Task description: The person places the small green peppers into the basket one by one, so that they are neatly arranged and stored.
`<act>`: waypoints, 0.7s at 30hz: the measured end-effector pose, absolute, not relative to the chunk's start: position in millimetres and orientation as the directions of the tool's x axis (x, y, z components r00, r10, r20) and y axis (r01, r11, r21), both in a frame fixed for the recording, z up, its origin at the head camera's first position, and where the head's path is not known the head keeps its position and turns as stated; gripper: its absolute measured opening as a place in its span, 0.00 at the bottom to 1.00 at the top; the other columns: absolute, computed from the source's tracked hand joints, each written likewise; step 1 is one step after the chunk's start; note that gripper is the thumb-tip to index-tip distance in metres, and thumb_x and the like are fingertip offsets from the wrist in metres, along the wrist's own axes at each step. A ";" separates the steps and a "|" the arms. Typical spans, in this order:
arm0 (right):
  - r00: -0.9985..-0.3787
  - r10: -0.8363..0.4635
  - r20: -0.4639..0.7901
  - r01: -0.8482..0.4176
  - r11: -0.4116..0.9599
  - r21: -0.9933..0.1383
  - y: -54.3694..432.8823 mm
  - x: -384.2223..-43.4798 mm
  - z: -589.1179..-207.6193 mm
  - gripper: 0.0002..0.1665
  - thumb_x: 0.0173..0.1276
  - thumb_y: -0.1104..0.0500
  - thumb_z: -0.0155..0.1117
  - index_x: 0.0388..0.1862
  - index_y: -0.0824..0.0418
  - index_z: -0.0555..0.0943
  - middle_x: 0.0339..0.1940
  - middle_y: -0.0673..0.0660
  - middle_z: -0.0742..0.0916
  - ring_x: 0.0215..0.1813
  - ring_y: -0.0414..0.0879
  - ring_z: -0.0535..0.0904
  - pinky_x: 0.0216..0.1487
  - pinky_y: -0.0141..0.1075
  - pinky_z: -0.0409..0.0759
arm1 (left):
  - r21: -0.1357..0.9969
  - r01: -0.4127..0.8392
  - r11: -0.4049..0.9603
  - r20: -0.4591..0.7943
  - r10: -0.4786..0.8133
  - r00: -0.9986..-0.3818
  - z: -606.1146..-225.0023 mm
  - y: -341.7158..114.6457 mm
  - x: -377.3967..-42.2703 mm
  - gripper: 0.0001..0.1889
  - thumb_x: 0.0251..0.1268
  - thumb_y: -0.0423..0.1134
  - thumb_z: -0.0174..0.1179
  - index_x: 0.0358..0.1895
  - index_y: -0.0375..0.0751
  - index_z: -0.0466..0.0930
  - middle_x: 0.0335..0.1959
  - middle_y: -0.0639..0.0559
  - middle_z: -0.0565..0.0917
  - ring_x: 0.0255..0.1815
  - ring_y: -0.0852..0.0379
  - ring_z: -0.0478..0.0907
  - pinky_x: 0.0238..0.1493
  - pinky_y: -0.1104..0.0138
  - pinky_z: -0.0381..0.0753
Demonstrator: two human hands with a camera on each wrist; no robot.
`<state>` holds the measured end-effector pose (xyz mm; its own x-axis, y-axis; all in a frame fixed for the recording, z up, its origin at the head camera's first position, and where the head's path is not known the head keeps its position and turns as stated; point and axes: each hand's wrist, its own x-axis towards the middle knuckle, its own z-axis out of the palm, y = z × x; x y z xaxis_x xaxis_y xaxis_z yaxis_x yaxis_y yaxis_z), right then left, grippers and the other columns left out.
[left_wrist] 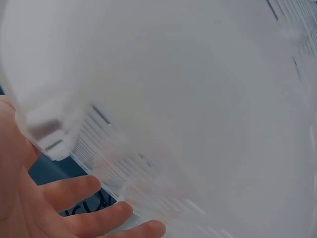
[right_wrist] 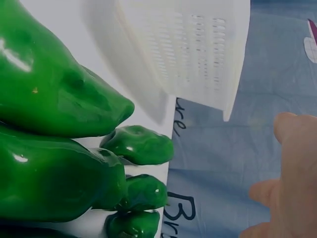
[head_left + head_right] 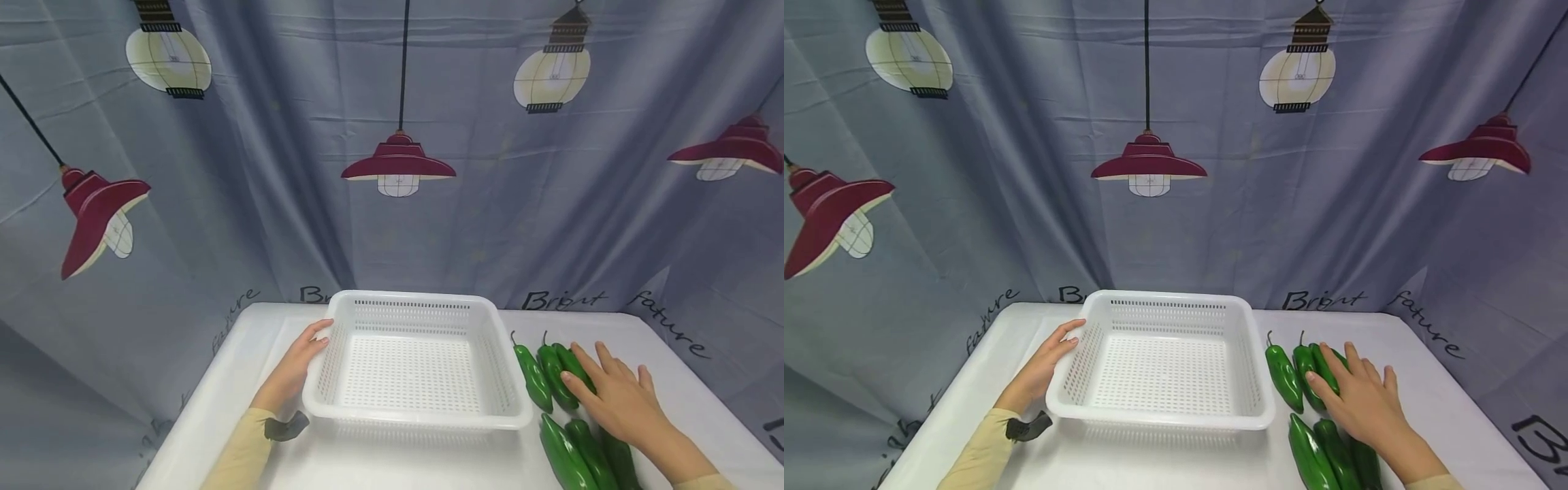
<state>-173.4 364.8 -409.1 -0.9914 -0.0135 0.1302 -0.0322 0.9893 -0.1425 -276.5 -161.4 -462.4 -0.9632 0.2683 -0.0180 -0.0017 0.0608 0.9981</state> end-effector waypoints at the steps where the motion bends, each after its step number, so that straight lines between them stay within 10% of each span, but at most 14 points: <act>1: -0.991 -0.015 0.130 -0.033 0.989 -0.144 364.9 -173.5 -408.6 0.45 0.79 0.33 0.44 0.79 0.65 0.61 0.75 0.85 0.60 0.68 0.87 0.61 0.64 0.84 0.46 | 0.999 -0.009 0.044 -0.021 0.272 -0.962 -463.4 -161.4 -277.1 0.26 0.83 0.40 0.40 0.79 0.48 0.55 0.73 0.32 0.68 0.58 0.48 0.79 0.53 0.63 0.83; 21: -0.996 -0.027 0.085 -0.045 0.975 -0.218 376.2 -168.9 -409.7 0.41 0.82 0.37 0.41 0.78 0.68 0.63 0.72 0.88 0.63 0.67 0.88 0.63 0.54 0.84 0.63 | 0.999 -0.040 0.003 -0.039 0.263 -0.964 -465.3 -158.8 -275.4 0.24 0.83 0.42 0.40 0.77 0.51 0.56 0.74 0.33 0.66 0.56 0.47 0.80 0.50 0.61 0.85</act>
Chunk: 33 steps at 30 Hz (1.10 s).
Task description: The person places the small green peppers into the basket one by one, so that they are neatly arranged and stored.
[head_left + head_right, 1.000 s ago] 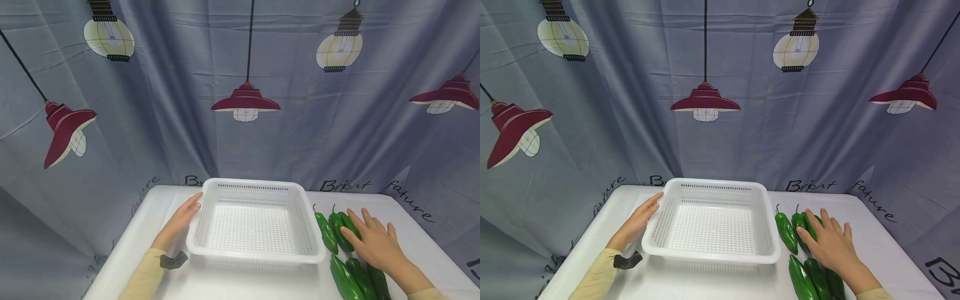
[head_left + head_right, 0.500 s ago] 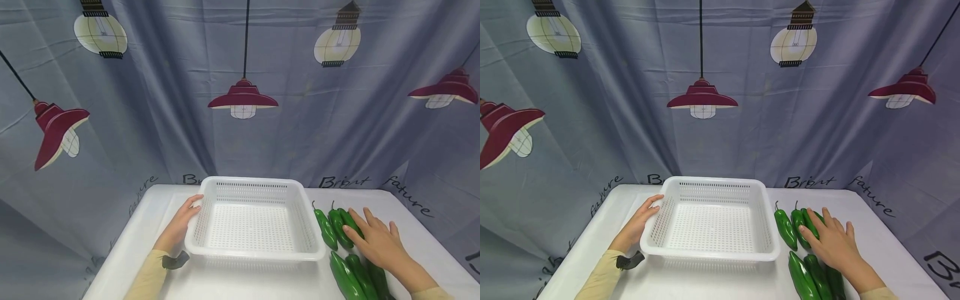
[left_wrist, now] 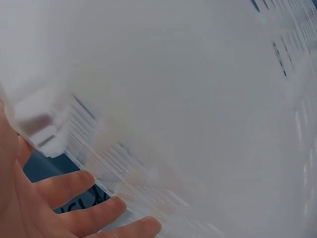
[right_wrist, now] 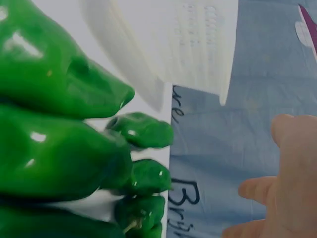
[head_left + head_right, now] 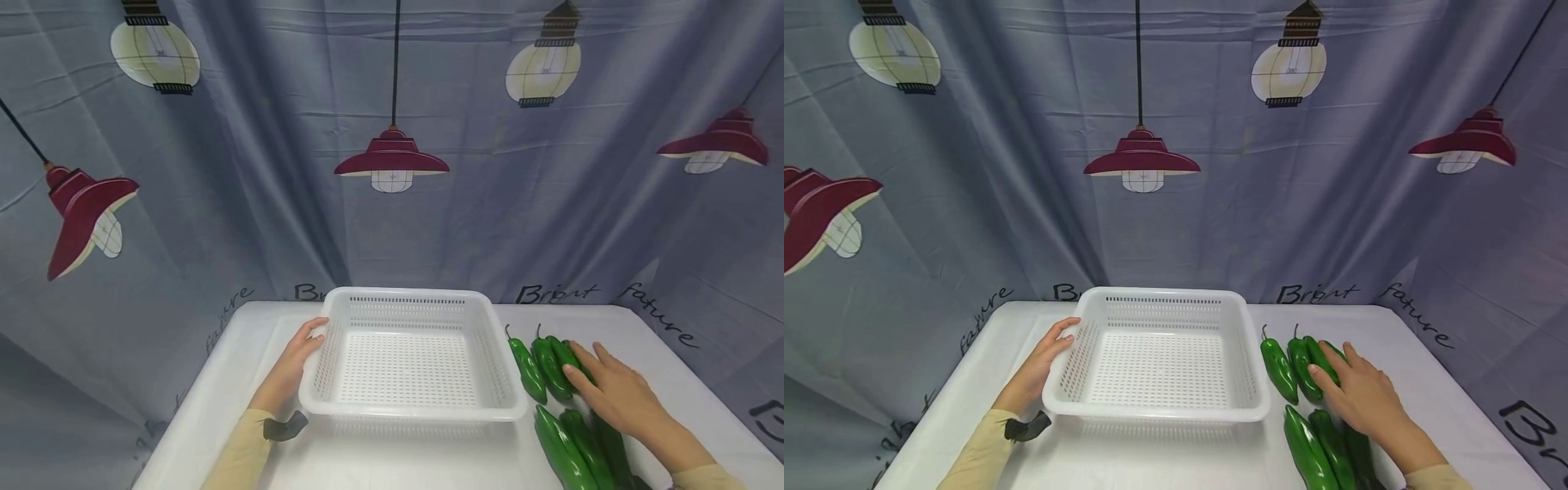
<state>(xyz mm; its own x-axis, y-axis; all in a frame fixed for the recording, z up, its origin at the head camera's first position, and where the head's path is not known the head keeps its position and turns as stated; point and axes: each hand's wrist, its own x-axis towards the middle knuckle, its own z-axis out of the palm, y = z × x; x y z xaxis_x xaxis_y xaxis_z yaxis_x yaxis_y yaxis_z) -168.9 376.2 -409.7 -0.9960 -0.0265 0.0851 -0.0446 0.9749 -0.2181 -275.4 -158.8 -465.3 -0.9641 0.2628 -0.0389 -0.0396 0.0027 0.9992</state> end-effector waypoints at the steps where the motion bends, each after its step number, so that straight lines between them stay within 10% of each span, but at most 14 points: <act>1: -0.997 -0.029 0.071 -0.045 0.970 -0.241 380.0 -167.8 -410.2 0.41 0.83 0.38 0.40 0.78 0.69 0.62 0.71 0.88 0.63 0.66 0.89 0.63 0.52 0.83 0.65 | 0.999 -0.041 0.011 -0.042 0.254 -0.966 -464.6 -158.2 -274.7 0.24 0.83 0.42 0.40 0.77 0.52 0.57 0.75 0.34 0.66 0.57 0.47 0.80 0.50 0.60 0.85; 9: -1.000 -0.003 -0.016 0.003 0.926 -0.378 409.6 -157.0 -418.9 0.40 0.85 0.43 0.32 0.76 0.76 0.59 0.70 0.84 0.68 0.67 0.86 0.64 0.55 0.77 0.71 | 0.999 -0.044 -0.028 -0.035 0.282 -0.959 -462.9 -158.7 -273.8 0.24 0.83 0.41 0.40 0.78 0.48 0.54 0.72 0.31 0.67 0.53 0.50 0.79 0.50 0.62 0.83; 19: -0.933 0.073 -0.353 0.301 0.696 -0.652 441.2 -133.0 -431.2 0.48 0.83 0.37 0.14 0.79 0.76 0.40 0.74 0.89 0.51 0.61 0.81 0.75 0.48 0.59 0.88 | 0.998 -0.052 -0.043 -0.037 0.290 -0.956 -465.5 -158.8 -276.4 0.25 0.83 0.42 0.40 0.78 0.51 0.54 0.74 0.33 0.66 0.55 0.50 0.79 0.51 0.60 0.84; 33: -0.891 0.152 -0.427 0.436 0.544 -0.717 451.2 -118.4 -458.0 0.55 0.78 0.30 0.10 0.80 0.75 0.41 0.75 0.85 0.57 0.58 0.66 0.83 0.52 0.52 0.89 | 0.997 -0.061 -0.047 -0.044 0.301 -0.953 -461.6 -158.6 -273.1 0.25 0.83 0.40 0.39 0.79 0.48 0.52 0.74 0.32 0.64 0.55 0.51 0.78 0.51 0.63 0.83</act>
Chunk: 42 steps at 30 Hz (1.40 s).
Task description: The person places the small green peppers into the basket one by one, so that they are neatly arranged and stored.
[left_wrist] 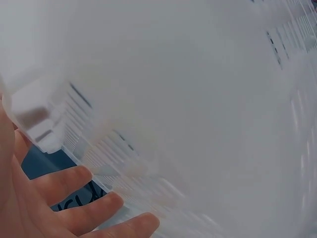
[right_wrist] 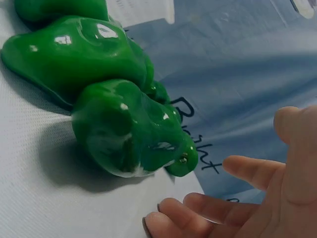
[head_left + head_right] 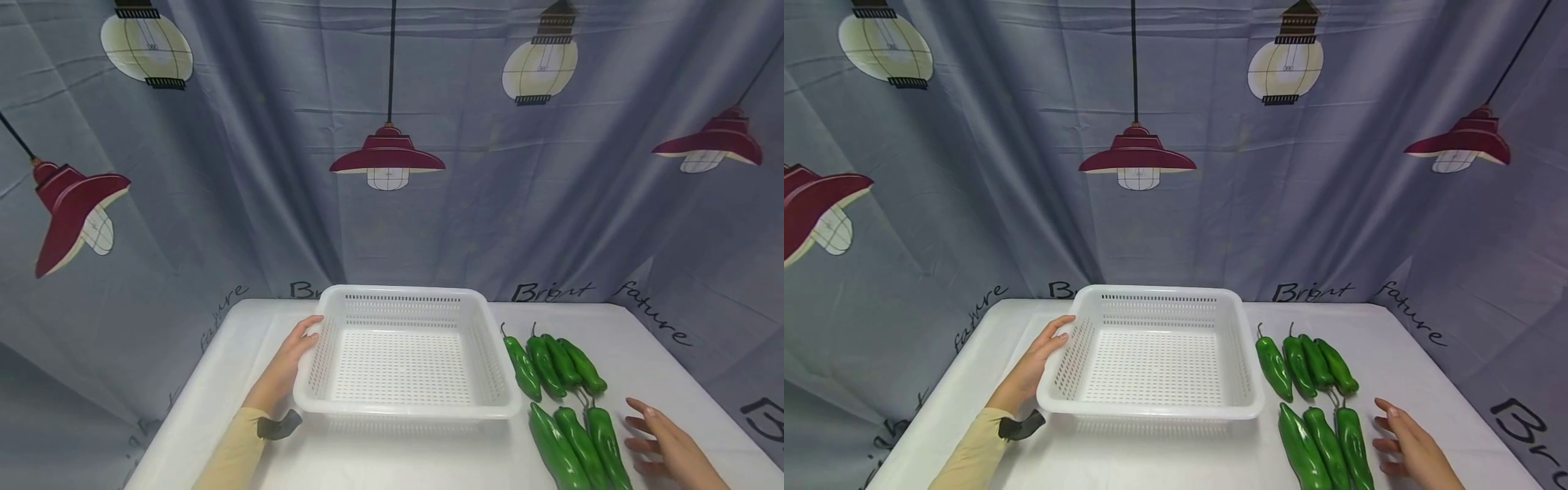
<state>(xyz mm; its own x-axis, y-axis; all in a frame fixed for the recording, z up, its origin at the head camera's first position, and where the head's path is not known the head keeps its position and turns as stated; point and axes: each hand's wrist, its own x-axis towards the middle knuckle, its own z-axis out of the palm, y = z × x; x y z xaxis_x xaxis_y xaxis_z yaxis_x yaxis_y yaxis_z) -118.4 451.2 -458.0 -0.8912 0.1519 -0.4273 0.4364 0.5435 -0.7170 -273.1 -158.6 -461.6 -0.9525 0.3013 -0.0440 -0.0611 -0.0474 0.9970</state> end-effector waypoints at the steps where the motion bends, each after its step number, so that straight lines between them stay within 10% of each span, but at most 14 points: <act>1: -0.892 0.155 -0.425 0.437 0.537 -0.722 451.8 -118.1 -459.3 0.55 0.78 0.30 0.10 0.80 0.75 0.41 0.75 0.85 0.57 0.58 0.65 0.83 0.52 0.51 0.89 | 0.997 -0.063 -0.049 -0.045 0.303 -0.952 -461.8 -158.9 -273.2 0.25 0.83 0.40 0.39 0.79 0.48 0.52 0.74 0.32 0.64 0.55 0.51 0.78 0.51 0.63 0.83; 10: -0.895 0.169 -0.413 0.441 0.484 -0.756 456.4 -117.2 -467.4 0.52 0.81 0.31 0.22 0.81 0.74 0.41 0.76 0.82 0.62 0.54 0.52 0.86 0.51 0.48 0.90 | 0.997 -0.058 -0.054 -0.038 0.310 -0.950 -465.7 -161.0 -275.7 0.26 0.83 0.42 0.40 0.79 0.49 0.51 0.74 0.32 0.64 0.55 0.52 0.78 0.52 0.62 0.82; 19: -0.916 0.180 -0.359 0.396 0.558 -0.730 451.7 -115.5 -479.9 0.47 0.82 0.40 0.48 0.78 0.75 0.49 0.73 0.83 0.66 0.57 0.65 0.84 0.50 0.53 0.90 | 0.998 -0.053 -0.028 -0.042 0.300 -0.953 -467.8 -159.8 -278.0 0.26 0.84 0.42 0.40 0.79 0.51 0.52 0.76 0.34 0.64 0.58 0.51 0.78 0.53 0.61 0.83; 42: -0.948 0.154 -0.277 0.298 0.733 -0.611 431.0 -122.5 -484.7 0.48 0.70 0.47 0.68 0.77 0.70 0.58 0.68 0.85 0.71 0.53 0.67 0.85 0.46 0.53 0.90 | 0.999 -0.044 -0.009 -0.040 0.285 -0.958 -467.3 -160.0 -275.0 0.26 0.84 0.43 0.39 0.79 0.51 0.52 0.76 0.34 0.64 0.58 0.49 0.78 0.53 0.62 0.83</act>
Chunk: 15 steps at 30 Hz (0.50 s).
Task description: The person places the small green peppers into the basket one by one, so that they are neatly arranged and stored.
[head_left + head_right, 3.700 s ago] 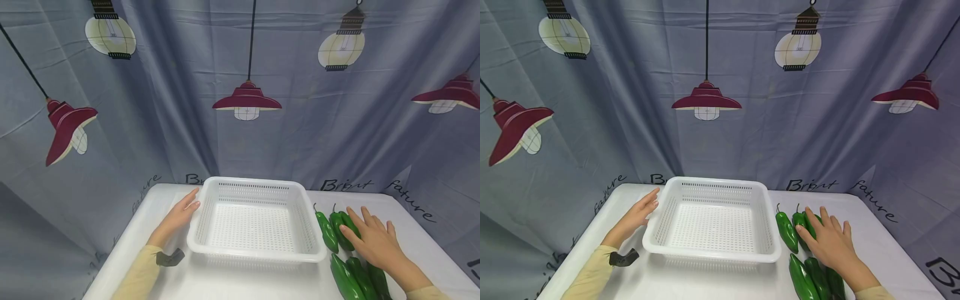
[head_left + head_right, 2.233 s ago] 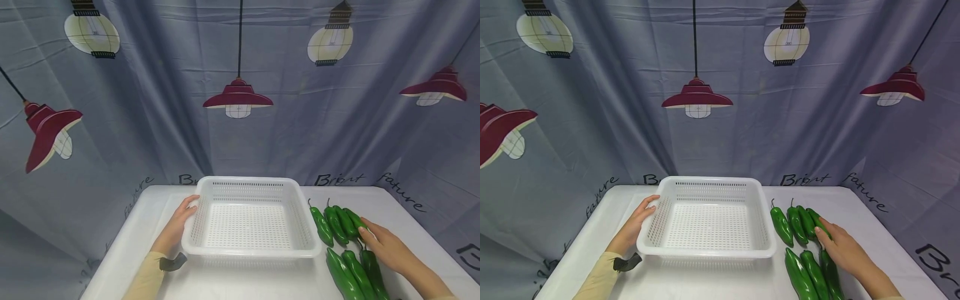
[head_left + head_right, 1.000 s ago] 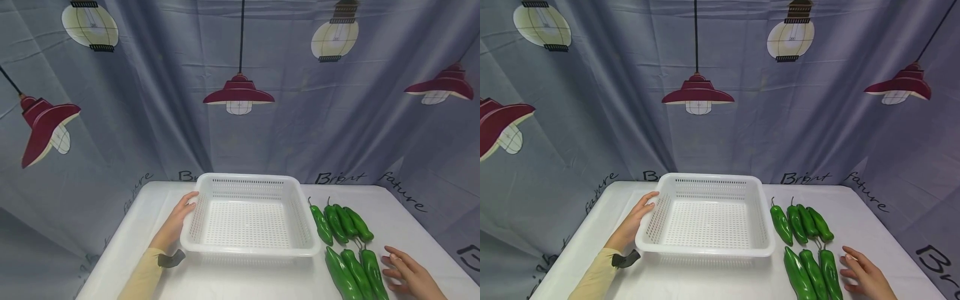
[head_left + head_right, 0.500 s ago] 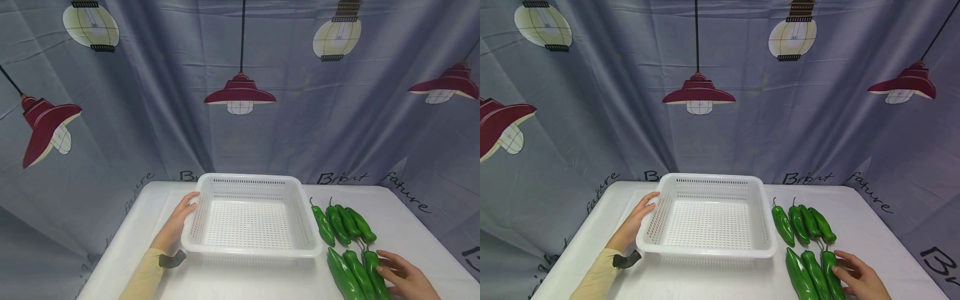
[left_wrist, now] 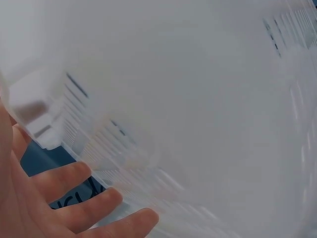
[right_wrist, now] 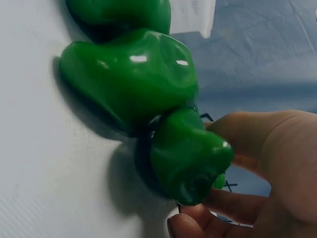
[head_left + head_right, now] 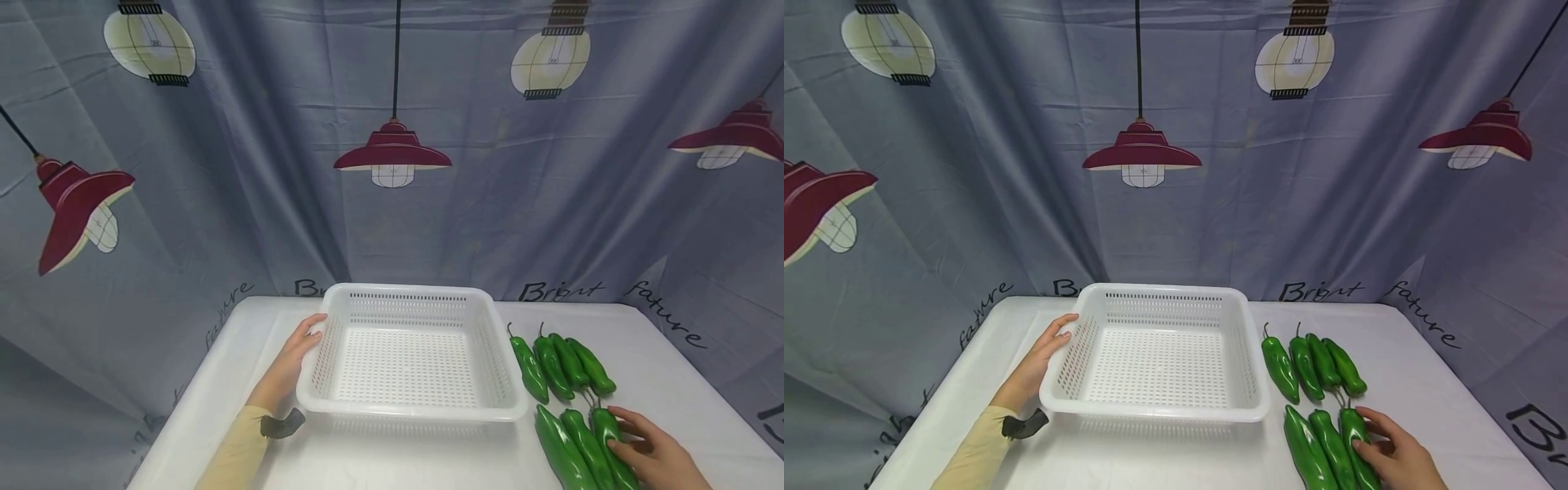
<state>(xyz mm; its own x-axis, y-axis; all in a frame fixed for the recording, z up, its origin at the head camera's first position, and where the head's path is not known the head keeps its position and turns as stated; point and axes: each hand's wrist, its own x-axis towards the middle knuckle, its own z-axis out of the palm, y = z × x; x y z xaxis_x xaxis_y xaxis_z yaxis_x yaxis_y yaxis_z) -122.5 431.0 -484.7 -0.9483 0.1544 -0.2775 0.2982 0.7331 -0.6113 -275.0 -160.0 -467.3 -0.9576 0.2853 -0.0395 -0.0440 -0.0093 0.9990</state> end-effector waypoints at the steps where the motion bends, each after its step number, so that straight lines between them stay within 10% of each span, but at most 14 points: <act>1: -0.950 0.150 -0.273 0.290 0.745 -0.601 429.7 -122.6 -484.3 0.48 0.70 0.48 0.68 0.77 0.70 0.58 0.67 0.85 0.71 0.53 0.67 0.85 0.46 0.54 0.90 | 0.999 -0.045 -0.013 -0.039 0.287 -0.957 -467.7 -160.0 -275.2 0.25 0.84 0.43 0.39 0.79 0.51 0.52 0.76 0.34 0.64 0.57 0.50 0.79 0.53 0.62 0.83; 15: -0.963 0.117 -0.242 0.243 0.762 -0.600 424.5 -122.4 -482.4 0.44 0.68 0.58 0.67 0.75 0.73 0.58 0.64 0.87 0.73 0.50 0.72 0.85 0.46 0.55 0.90 | 0.999 -0.035 -0.014 -0.030 0.281 -0.959 -466.9 -159.7 -274.3 0.25 0.84 0.42 0.39 0.79 0.50 0.53 0.75 0.33 0.65 0.56 0.50 0.79 0.52 0.61 0.83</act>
